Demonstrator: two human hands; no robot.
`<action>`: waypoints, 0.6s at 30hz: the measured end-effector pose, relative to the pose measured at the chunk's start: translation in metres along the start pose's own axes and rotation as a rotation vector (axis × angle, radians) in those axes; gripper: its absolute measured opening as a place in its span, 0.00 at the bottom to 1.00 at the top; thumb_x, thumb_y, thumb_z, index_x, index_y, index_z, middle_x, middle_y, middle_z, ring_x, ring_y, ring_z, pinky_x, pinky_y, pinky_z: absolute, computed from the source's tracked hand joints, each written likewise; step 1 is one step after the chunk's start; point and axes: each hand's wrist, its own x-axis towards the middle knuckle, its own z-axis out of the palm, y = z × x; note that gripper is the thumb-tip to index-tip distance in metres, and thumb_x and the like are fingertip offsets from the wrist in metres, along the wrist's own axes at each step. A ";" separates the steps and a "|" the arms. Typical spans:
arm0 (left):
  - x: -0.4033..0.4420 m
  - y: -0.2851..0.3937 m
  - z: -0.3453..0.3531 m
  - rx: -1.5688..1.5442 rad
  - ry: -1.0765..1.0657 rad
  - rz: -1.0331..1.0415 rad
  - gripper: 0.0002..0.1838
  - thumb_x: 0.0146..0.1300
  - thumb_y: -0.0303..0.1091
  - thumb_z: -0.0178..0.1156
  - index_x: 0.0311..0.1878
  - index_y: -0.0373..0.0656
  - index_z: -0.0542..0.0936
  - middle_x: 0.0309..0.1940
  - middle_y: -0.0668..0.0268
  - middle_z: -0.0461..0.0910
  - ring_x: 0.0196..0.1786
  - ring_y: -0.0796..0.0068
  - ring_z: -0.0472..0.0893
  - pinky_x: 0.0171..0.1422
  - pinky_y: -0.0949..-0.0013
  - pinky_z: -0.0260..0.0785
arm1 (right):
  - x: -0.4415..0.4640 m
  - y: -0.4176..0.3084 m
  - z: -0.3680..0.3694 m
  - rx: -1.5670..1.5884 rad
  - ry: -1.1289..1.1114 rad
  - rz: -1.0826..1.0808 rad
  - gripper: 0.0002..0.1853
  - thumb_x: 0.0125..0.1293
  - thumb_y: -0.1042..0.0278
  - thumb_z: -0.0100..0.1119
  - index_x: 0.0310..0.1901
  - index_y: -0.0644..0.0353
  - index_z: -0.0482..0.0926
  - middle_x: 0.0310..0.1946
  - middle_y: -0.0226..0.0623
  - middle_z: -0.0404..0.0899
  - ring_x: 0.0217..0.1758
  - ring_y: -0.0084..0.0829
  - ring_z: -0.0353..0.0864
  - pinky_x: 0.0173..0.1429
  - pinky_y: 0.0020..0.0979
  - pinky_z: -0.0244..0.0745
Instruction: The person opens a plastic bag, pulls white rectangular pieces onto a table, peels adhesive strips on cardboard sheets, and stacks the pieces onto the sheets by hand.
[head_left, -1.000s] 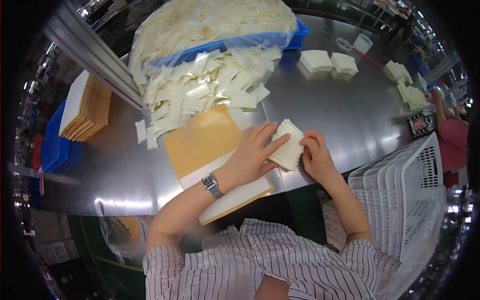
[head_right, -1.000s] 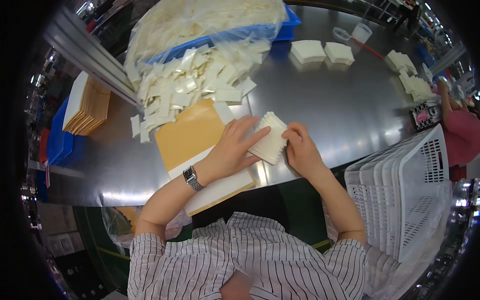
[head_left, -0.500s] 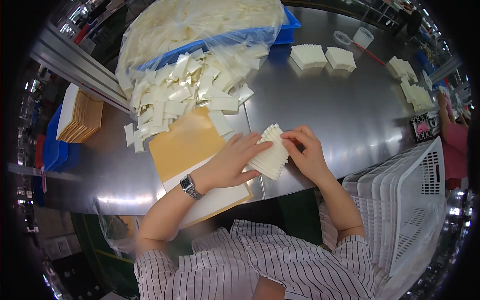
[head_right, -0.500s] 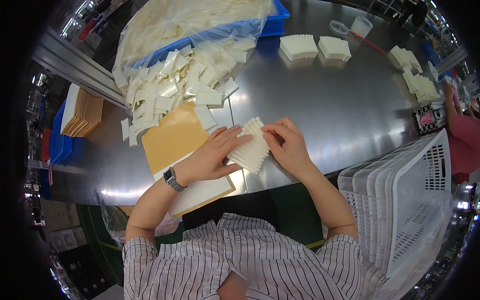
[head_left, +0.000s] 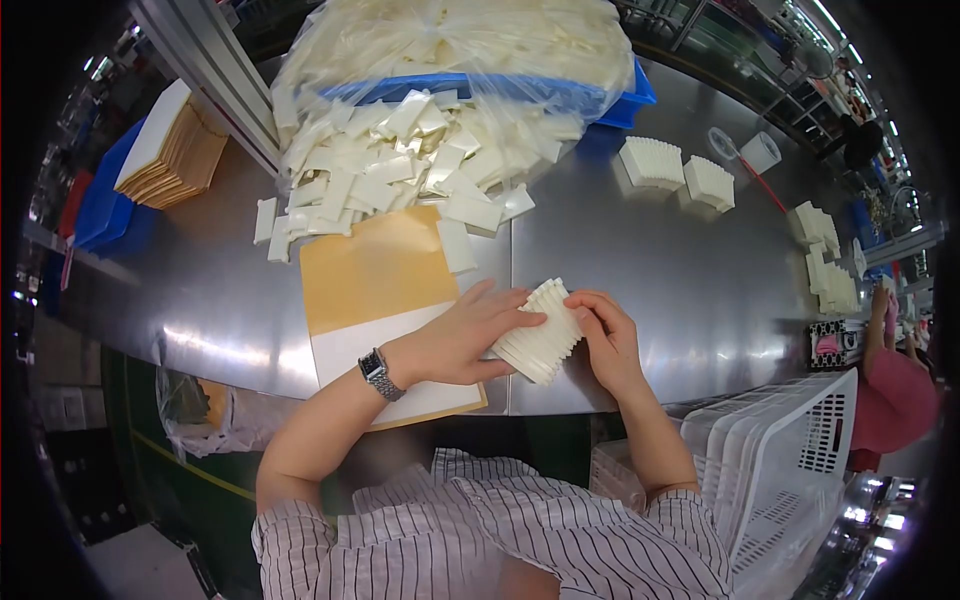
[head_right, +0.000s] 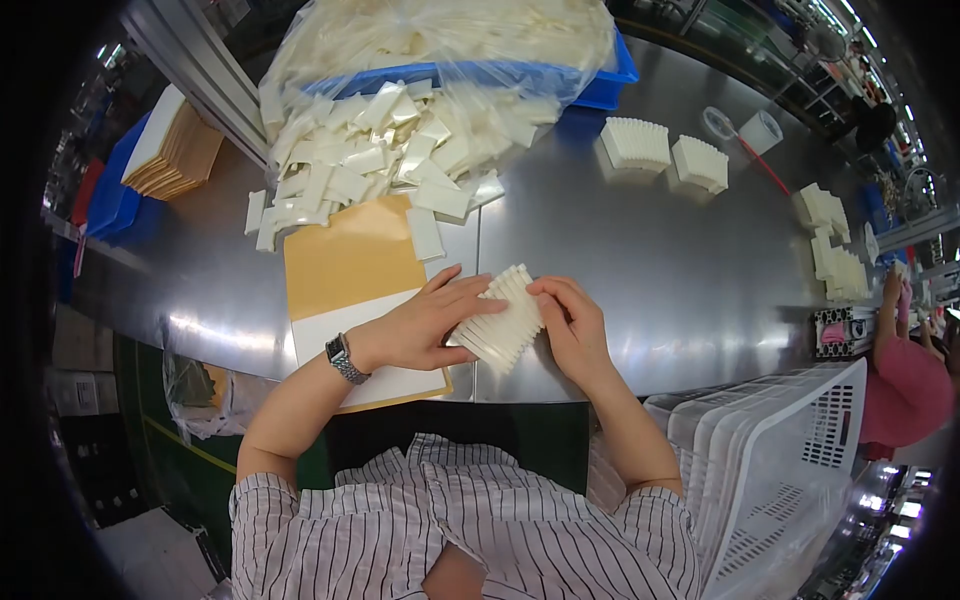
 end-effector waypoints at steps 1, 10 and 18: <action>0.000 0.000 0.001 0.000 0.009 0.004 0.42 0.61 0.37 0.71 0.79 0.54 0.65 0.76 0.51 0.66 0.82 0.49 0.60 0.87 0.39 0.40 | 0.000 -0.001 0.000 0.000 0.002 0.001 0.08 0.73 0.76 0.60 0.50 0.65 0.83 0.51 0.32 0.80 0.47 0.21 0.78 0.54 0.24 0.74; -0.001 -0.003 0.003 0.060 0.003 0.049 0.40 0.65 0.37 0.68 0.79 0.50 0.63 0.75 0.49 0.67 0.82 0.49 0.59 0.87 0.39 0.41 | -0.008 -0.001 0.011 -0.023 0.032 0.105 0.17 0.65 0.69 0.72 0.54 0.61 0.80 0.49 0.38 0.80 0.49 0.29 0.82 0.55 0.30 0.78; -0.004 -0.004 0.004 0.063 0.008 0.082 0.40 0.66 0.37 0.68 0.79 0.47 0.62 0.76 0.48 0.66 0.82 0.47 0.58 0.84 0.37 0.45 | -0.017 -0.008 0.019 -0.133 0.131 0.095 0.17 0.68 0.69 0.71 0.56 0.61 0.80 0.53 0.34 0.81 0.52 0.23 0.79 0.54 0.25 0.76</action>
